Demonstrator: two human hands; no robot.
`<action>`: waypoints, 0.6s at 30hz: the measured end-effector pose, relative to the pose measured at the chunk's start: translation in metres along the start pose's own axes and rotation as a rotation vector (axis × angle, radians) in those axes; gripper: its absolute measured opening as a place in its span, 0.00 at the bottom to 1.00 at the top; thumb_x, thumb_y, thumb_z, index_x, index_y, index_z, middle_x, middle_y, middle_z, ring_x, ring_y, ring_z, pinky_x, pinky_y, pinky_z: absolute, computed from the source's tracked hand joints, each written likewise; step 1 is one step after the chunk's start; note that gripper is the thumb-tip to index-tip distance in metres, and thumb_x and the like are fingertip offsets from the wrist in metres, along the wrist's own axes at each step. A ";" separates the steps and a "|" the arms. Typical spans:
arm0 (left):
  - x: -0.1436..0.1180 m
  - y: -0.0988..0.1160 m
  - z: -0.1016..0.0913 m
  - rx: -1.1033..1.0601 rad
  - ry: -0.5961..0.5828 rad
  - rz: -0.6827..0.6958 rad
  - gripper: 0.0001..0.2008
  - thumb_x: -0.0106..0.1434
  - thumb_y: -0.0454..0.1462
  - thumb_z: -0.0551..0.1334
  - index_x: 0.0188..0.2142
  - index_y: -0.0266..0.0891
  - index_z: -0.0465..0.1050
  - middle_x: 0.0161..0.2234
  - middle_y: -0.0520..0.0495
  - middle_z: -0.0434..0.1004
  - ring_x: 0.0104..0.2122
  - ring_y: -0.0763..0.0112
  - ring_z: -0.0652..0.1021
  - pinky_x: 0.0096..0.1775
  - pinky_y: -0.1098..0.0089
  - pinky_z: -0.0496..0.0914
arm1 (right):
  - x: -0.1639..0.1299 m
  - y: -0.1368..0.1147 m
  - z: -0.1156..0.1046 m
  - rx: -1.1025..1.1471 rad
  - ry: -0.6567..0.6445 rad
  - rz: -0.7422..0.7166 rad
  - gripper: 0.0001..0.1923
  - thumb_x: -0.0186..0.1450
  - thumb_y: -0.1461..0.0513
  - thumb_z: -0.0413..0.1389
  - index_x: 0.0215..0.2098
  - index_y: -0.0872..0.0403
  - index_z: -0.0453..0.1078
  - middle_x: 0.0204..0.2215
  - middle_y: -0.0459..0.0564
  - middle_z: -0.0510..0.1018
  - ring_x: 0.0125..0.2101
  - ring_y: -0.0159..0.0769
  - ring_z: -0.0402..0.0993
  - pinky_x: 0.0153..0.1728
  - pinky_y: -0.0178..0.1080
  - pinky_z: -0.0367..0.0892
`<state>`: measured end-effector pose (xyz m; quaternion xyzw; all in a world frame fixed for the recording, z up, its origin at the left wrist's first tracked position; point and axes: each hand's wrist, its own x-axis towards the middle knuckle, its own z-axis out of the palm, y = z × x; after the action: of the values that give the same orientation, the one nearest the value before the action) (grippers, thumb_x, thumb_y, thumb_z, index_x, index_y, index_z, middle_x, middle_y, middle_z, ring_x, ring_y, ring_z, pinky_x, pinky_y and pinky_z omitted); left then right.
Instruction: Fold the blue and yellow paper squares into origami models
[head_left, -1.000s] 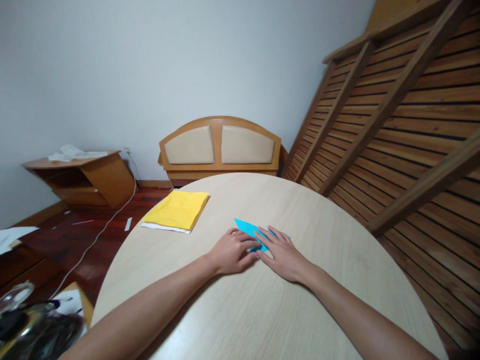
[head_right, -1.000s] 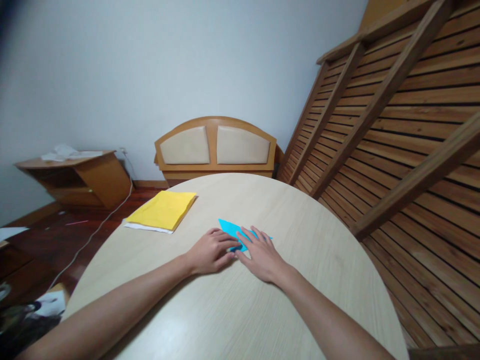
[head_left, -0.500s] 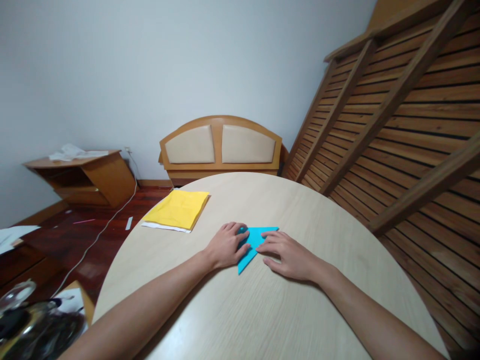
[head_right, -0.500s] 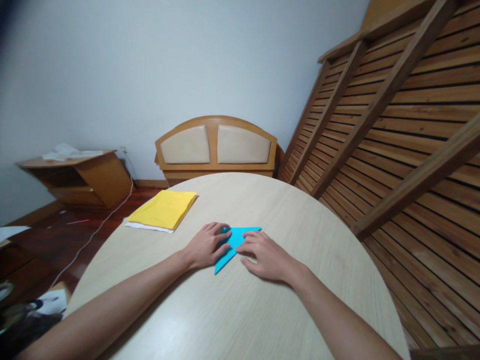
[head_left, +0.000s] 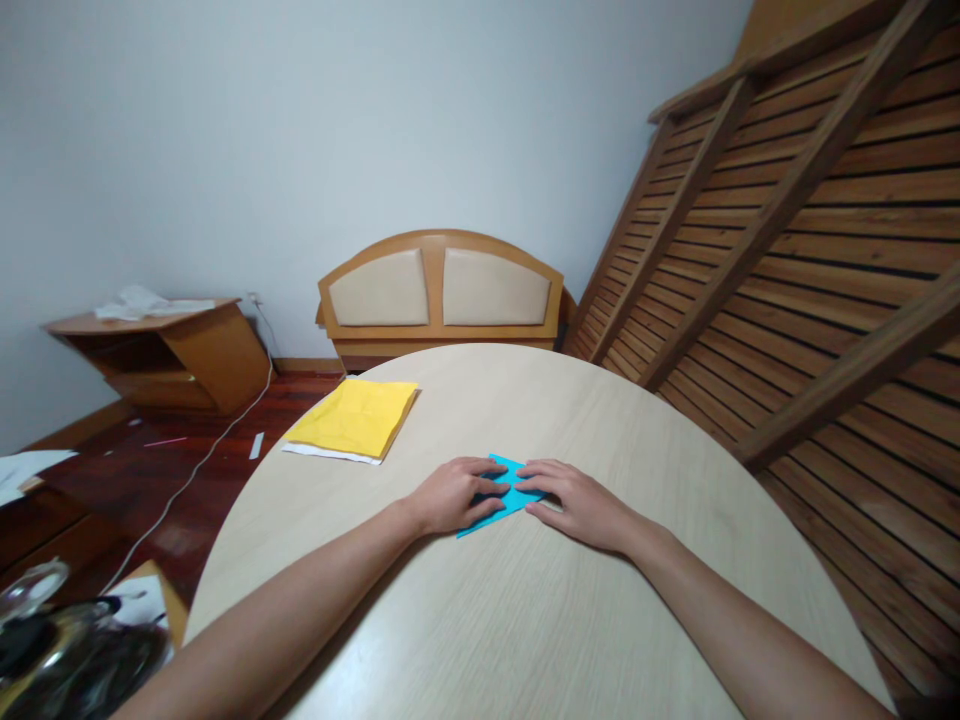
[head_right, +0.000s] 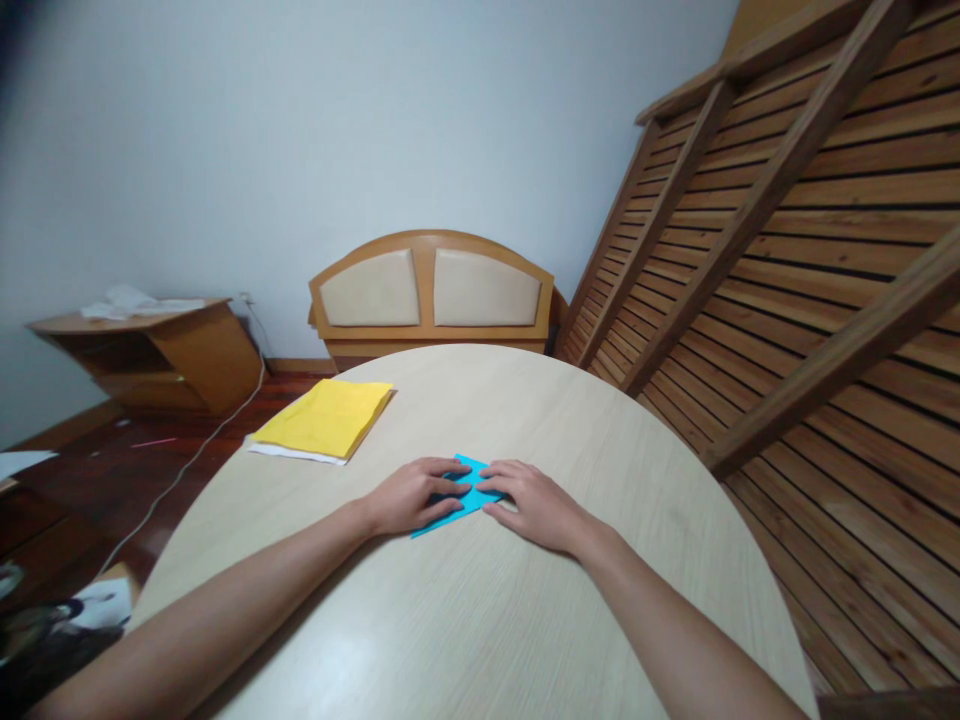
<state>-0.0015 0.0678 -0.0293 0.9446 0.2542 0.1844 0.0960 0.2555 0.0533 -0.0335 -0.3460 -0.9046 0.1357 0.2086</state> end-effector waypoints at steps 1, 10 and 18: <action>0.000 0.001 0.000 -0.003 0.006 -0.003 0.17 0.69 0.45 0.58 0.50 0.40 0.77 0.56 0.39 0.74 0.56 0.57 0.74 0.59 0.58 0.65 | 0.000 0.000 -0.001 -0.001 -0.001 -0.003 0.14 0.69 0.56 0.56 0.52 0.48 0.75 0.54 0.52 0.76 0.56 0.44 0.69 0.58 0.48 0.63; 0.000 0.009 -0.001 -0.006 -0.013 -0.059 0.22 0.61 0.45 0.65 0.52 0.39 0.75 0.57 0.39 0.73 0.59 0.54 0.71 0.61 0.54 0.63 | 0.000 0.001 -0.006 -0.003 -0.003 -0.022 0.14 0.69 0.57 0.57 0.51 0.48 0.76 0.52 0.52 0.78 0.53 0.44 0.72 0.55 0.47 0.65; -0.001 0.007 0.002 -0.025 0.003 -0.040 0.19 0.65 0.42 0.60 0.53 0.39 0.73 0.57 0.40 0.74 0.58 0.59 0.72 0.61 0.58 0.64 | 0.000 0.002 -0.006 -0.008 -0.010 -0.037 0.12 0.70 0.57 0.56 0.50 0.49 0.76 0.50 0.51 0.79 0.51 0.42 0.73 0.54 0.45 0.66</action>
<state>0.0016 0.0608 -0.0294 0.9377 0.2709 0.1871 0.1108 0.2597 0.0552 -0.0289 -0.3291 -0.9125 0.1301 0.2051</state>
